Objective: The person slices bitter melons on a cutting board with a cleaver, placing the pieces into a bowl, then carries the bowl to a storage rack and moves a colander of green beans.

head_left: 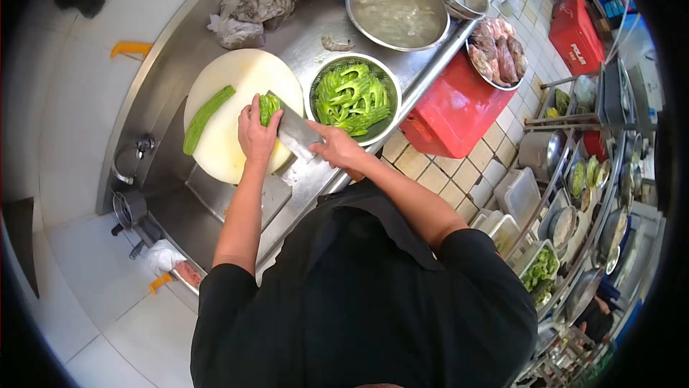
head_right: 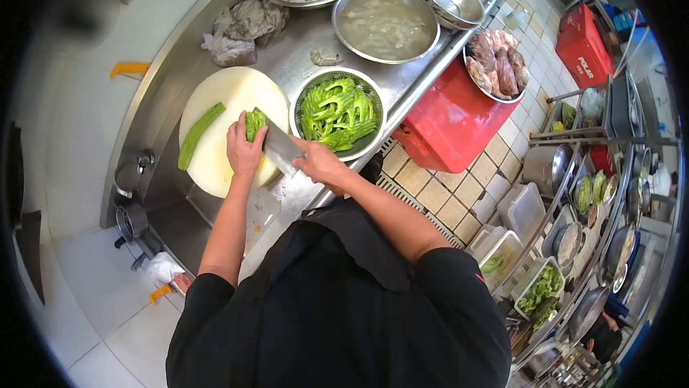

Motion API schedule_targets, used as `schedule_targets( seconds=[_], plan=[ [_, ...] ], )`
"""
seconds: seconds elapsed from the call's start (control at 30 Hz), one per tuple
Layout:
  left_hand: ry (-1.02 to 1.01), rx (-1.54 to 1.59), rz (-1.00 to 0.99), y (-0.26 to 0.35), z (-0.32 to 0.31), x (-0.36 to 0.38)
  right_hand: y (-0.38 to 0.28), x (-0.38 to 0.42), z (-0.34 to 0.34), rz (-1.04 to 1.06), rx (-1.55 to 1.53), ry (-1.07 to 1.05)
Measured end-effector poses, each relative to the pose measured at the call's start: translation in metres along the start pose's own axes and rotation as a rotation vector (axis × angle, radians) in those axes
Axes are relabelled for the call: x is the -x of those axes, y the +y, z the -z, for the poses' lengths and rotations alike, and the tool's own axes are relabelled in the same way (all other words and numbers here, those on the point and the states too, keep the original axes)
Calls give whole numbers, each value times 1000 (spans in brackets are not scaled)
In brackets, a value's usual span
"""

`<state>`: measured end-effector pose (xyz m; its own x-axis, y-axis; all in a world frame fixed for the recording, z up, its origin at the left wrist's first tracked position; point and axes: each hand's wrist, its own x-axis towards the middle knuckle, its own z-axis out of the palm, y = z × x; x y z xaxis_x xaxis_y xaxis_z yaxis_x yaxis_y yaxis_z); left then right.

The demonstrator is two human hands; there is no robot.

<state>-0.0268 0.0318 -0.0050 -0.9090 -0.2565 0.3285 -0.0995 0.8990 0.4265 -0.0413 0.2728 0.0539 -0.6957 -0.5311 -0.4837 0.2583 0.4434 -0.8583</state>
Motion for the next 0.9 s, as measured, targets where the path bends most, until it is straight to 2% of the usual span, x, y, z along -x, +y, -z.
schedule_targets(
  seconds=[0.07,0.17,0.23,0.3,0.43,0.53,0.57,0.7,0.83,0.9],
  plan=[
    [30,52,47,1,-9,0,0,9,-3,42,-46,-3],
    [60,137,-41,48,-2,-2,19,39,10,104,-11,115],
    [90,165,-119,84,-7,-2,17,70,29,29,-19,164],
    [39,216,-136,119,-13,-2,7,100,50,-150,-50,173],
    [-150,215,-162,172,-42,-3,25,141,82,-203,-115,290],
    [-140,51,-312,185,-78,-3,44,176,101,-237,-148,364],
    [-271,15,-288,187,-84,1,45,189,104,-276,-160,390],
    [-425,-95,-327,199,-88,15,57,213,109,-325,-235,458],
    [-447,-54,-375,194,-85,14,63,200,102,-244,-317,508],
    [-404,148,-332,189,-77,9,65,189,100,-212,-299,521]
  ],
)
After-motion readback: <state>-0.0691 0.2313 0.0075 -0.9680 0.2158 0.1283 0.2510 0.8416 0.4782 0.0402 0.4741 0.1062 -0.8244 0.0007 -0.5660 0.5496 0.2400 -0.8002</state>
